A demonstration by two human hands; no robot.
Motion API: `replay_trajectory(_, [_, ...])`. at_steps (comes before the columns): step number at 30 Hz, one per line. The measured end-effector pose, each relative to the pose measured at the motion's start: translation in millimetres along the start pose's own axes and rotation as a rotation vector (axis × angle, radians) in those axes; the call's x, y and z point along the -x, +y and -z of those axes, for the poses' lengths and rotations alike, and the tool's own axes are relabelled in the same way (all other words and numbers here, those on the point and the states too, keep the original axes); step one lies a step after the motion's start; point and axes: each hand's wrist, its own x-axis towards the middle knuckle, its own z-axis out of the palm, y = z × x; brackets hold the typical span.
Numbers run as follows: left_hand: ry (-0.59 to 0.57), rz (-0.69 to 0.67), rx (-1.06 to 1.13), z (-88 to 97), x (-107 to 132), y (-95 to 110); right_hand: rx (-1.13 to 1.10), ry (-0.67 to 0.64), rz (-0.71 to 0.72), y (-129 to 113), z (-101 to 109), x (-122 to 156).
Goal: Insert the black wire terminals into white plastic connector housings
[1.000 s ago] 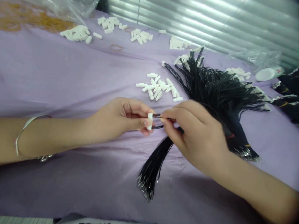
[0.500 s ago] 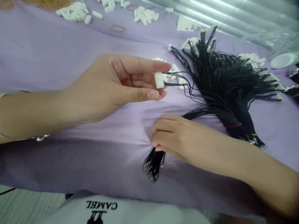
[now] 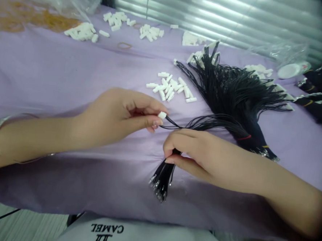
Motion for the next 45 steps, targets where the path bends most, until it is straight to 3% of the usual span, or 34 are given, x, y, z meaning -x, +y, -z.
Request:
replay_trajectory(4, [-0.151, 0.179, 0.281, -3.3, -4.3, -6.9, -0.166, 0.041, 0.039, 2.8, 4.4, -1.4])
replay_trajectory(10, [-0.190, 0.288, 0.452, -7.1, -7.6, -19.2, -0.316, 0.121, 0.055, 7.0, 3.9, -4.4])
replay_trajectory(13, [-0.169, 0.366, 0.604, -11.3, -6.0, -22.5, -0.364, 0.248, -0.028, 6.4, 3.4, -5.1])
replay_trajectory(18, [-0.120, 0.463, 0.761, -16.3, -2.8, -23.2, -0.248, 0.456, -0.255, 6.3, 1.8, -6.6])
replay_trajectory(27, [-0.157, 0.440, 0.719, -17.6, -3.7, -22.5, -0.113, 0.416, -0.330, 8.3, 0.2, -9.0])
replay_trajectory(33, [-0.153, 0.415, 0.698, -15.1, -2.6, -20.2, -0.055, 0.482, -0.298, 7.4, -3.3, -9.7])
replay_trajectory(45, [-0.125, 0.438, 0.707, -16.2, -3.5, -17.0, -0.106, 0.412, -0.369, 6.3, -2.9, -9.0])
